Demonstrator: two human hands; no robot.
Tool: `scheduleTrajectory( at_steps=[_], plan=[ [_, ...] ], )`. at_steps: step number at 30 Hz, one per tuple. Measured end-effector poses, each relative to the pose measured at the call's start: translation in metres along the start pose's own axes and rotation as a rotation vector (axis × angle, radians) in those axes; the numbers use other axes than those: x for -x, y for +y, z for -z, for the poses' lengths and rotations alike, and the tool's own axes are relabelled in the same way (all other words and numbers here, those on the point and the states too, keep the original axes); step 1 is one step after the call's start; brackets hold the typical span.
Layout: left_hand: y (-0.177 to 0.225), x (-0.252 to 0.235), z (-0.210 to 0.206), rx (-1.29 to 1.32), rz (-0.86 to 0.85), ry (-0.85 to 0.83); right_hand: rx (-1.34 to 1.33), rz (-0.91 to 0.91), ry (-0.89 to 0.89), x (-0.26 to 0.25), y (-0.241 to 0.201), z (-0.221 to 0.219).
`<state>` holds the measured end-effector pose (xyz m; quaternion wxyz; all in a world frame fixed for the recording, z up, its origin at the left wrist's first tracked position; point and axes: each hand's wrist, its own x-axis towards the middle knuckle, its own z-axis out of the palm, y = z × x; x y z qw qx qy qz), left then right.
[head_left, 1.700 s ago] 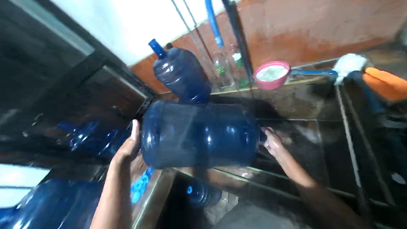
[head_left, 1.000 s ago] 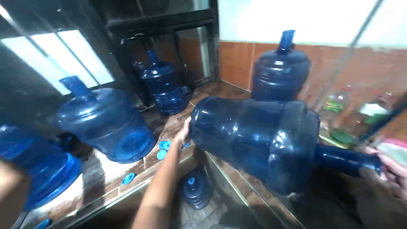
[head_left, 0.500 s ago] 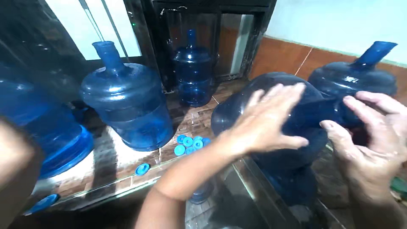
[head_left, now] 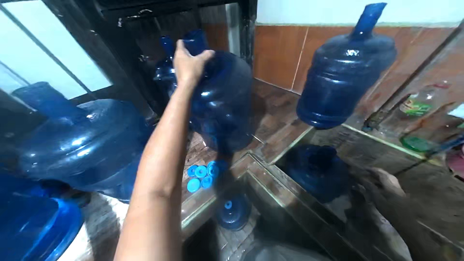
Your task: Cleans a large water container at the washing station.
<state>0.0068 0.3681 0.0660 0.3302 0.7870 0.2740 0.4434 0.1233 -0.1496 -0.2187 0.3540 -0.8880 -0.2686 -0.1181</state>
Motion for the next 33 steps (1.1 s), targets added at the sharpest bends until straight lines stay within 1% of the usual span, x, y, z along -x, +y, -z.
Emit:
scheduleTrajectory(
  at_steps=[1,2,3,4,6,7,8,9,12,14,16,17,18,19,20,21,22,23,24,25,26,27,28,30,32,33],
  plan=[
    [-0.009,-0.012,0.002,-0.017,0.028,0.042,0.075,-0.212,-0.123,0.012,0.005,0.007],
    [-0.016,-0.022,0.003,-0.045,0.058,0.077,0.107,-0.452,-0.284,0.019,0.0,0.016],
    [-0.022,-0.031,0.004,-0.087,0.09,0.105,0.078,-0.54,-0.304,0.035,0.016,0.015],
    [-0.028,-0.037,0.003,-0.137,0.133,0.121,0.055,-0.574,-0.332,0.052,0.037,0.013],
    [-0.04,-0.046,0.002,-0.222,0.213,0.135,0.099,-0.571,-0.364,0.088,0.076,0.006],
    [-0.047,-0.049,0.002,-0.259,0.247,0.119,0.133,-0.608,-0.407,0.102,0.081,0.004],
    [-0.052,-0.053,0.004,-0.284,0.27,0.103,0.151,-0.675,-0.469,0.11,0.073,0.006],
    [-0.056,-0.057,0.006,-0.291,0.277,0.095,0.181,-0.728,-0.495,0.118,0.07,0.004],
    [-0.062,-0.059,0.01,-0.259,0.249,0.074,0.258,-0.817,-0.488,0.129,0.064,-0.003],
    [-0.065,-0.058,0.01,-0.244,0.231,0.086,0.312,-0.841,-0.553,0.124,0.044,-0.003],
    [-0.065,-0.054,0.014,-0.2,0.206,0.159,0.334,-0.805,-0.588,0.123,0.025,-0.001],
    [-0.064,-0.051,0.018,-0.176,0.171,0.215,0.323,-0.779,-0.583,0.124,0.019,0.001],
    [-0.062,-0.044,0.02,-0.167,0.094,0.285,0.314,-0.759,-0.574,0.127,0.02,0.002],
    [-0.057,-0.033,0.02,-0.163,-0.032,0.345,0.305,-0.75,-0.567,0.127,0.022,0.001],
    [-0.052,-0.021,0.016,-0.141,-0.204,0.386,0.285,-0.764,-0.581,0.124,0.022,0.0],
    [-0.045,-0.007,0.006,-0.114,-0.388,0.394,0.272,-0.776,-0.569,0.123,0.027,-0.004],
    [-0.037,0.01,-0.012,-0.074,-0.547,0.351,0.265,-0.786,-0.548,0.126,0.038,-0.01],
    [-0.029,0.031,-0.036,-0.043,-0.636,0.237,0.284,-0.809,-0.55,0.128,0.047,-0.015],
    [-0.021,0.053,-0.064,-0.019,-0.661,0.084,0.307,-0.835,-0.572,0.126,0.049,-0.016],
    [-0.015,0.076,-0.095,0.008,-0.621,-0.097,0.327,-0.851,-0.586,0.124,0.045,-0.014],
    [-0.011,0.098,-0.127,0.033,-0.531,-0.287,0.337,-0.841,-0.558,0.123,0.038,-0.012],
    [-0.01,0.118,-0.16,0.058,-0.418,-0.469,0.34,-0.814,-0.496,0.124,0.031,-0.012],
    [-0.012,0.138,-0.193,0.074,-0.318,-0.616,0.321,-0.762,-0.402,0.128,0.022,-0.015],
    [-0.015,0.172,-0.256,0.069,-0.168,-0.815,0.302,-0.542,-0.131,0.147,0.008,-0.033],
    [-0.009,0.204,-0.308,0.026,-0.062,-0.968,0.259,-0.422,-0.032,0.175,-0.01,-0.056],
    [-0.002,0.219,-0.329,0.008,-0.032,-1.047,0.287,-0.357,0.034,0.19,-0.014,-0.067]
  ],
)
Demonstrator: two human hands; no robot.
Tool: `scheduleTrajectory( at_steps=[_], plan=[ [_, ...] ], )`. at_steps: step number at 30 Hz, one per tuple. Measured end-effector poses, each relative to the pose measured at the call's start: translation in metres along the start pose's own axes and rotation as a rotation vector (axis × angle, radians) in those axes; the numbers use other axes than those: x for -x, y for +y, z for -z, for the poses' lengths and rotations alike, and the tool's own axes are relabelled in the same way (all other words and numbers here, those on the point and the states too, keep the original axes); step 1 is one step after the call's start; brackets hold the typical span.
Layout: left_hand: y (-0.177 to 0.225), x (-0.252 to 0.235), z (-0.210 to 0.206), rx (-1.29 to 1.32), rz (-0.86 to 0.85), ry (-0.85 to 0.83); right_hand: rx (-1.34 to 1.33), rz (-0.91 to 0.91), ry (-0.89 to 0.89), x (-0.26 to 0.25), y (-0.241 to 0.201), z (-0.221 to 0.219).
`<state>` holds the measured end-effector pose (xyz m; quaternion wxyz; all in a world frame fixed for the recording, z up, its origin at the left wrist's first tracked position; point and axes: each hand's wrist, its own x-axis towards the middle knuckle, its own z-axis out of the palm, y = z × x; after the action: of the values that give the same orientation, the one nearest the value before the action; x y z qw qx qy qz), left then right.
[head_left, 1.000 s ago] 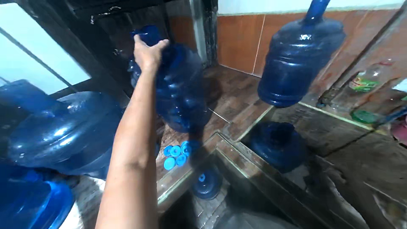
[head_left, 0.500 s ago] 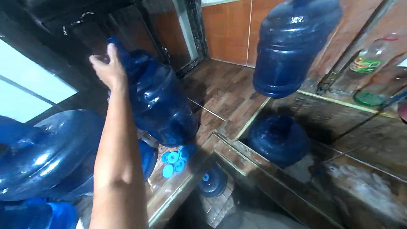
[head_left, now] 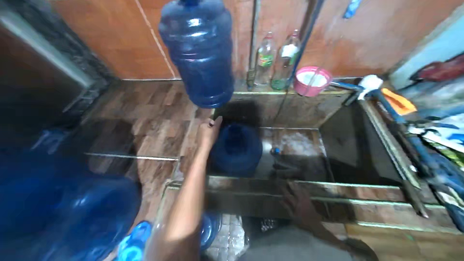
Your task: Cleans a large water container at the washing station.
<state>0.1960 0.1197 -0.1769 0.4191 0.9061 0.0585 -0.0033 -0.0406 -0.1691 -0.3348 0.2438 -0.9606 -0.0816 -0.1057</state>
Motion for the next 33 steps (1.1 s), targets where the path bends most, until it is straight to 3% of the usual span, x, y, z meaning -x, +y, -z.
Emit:
scheduleTrajectory(
  at_steps=[2,4,7,11,13,15,18,20,24,29,33],
  plan=[
    [0.011,-0.017,-0.049,-0.021,0.052,-0.12,0.041,-0.001,0.068,0.022,0.005,-0.003],
    [0.023,-0.025,-0.093,-0.111,0.094,-0.123,0.072,-0.13,0.049,0.033,0.015,0.013],
    [0.04,-0.022,-0.119,-0.28,0.068,-0.116,0.149,-0.246,0.119,0.036,0.041,0.024],
    [0.04,0.002,-0.13,-0.358,-0.355,-0.362,0.091,-0.202,0.092,0.018,0.057,0.028],
    [0.039,-0.003,-0.129,-0.321,-0.467,-0.443,0.0,-0.207,-0.096,-0.004,0.066,0.043],
    [0.044,-0.017,-0.124,-0.385,-0.338,-0.337,-0.054,-0.279,-0.384,-0.031,0.08,0.06],
    [0.063,-0.038,-0.132,-0.485,-0.011,-0.166,-0.06,-0.36,-0.646,-0.06,0.097,0.074],
    [0.076,-0.04,-0.149,-0.459,0.007,-0.163,-0.086,-0.386,-0.791,-0.071,0.102,0.081],
    [0.107,-0.036,-0.179,-0.413,-0.017,-0.401,-0.089,-0.284,-0.838,-0.075,0.11,0.076],
    [0.072,-0.055,-0.163,-0.196,-0.062,-0.304,-0.212,-0.196,-0.796,-0.074,0.115,0.075],
    [0.07,-0.056,-0.152,-0.013,0.047,-0.464,-0.245,-0.203,-0.784,-0.073,0.116,0.074]
  ],
)
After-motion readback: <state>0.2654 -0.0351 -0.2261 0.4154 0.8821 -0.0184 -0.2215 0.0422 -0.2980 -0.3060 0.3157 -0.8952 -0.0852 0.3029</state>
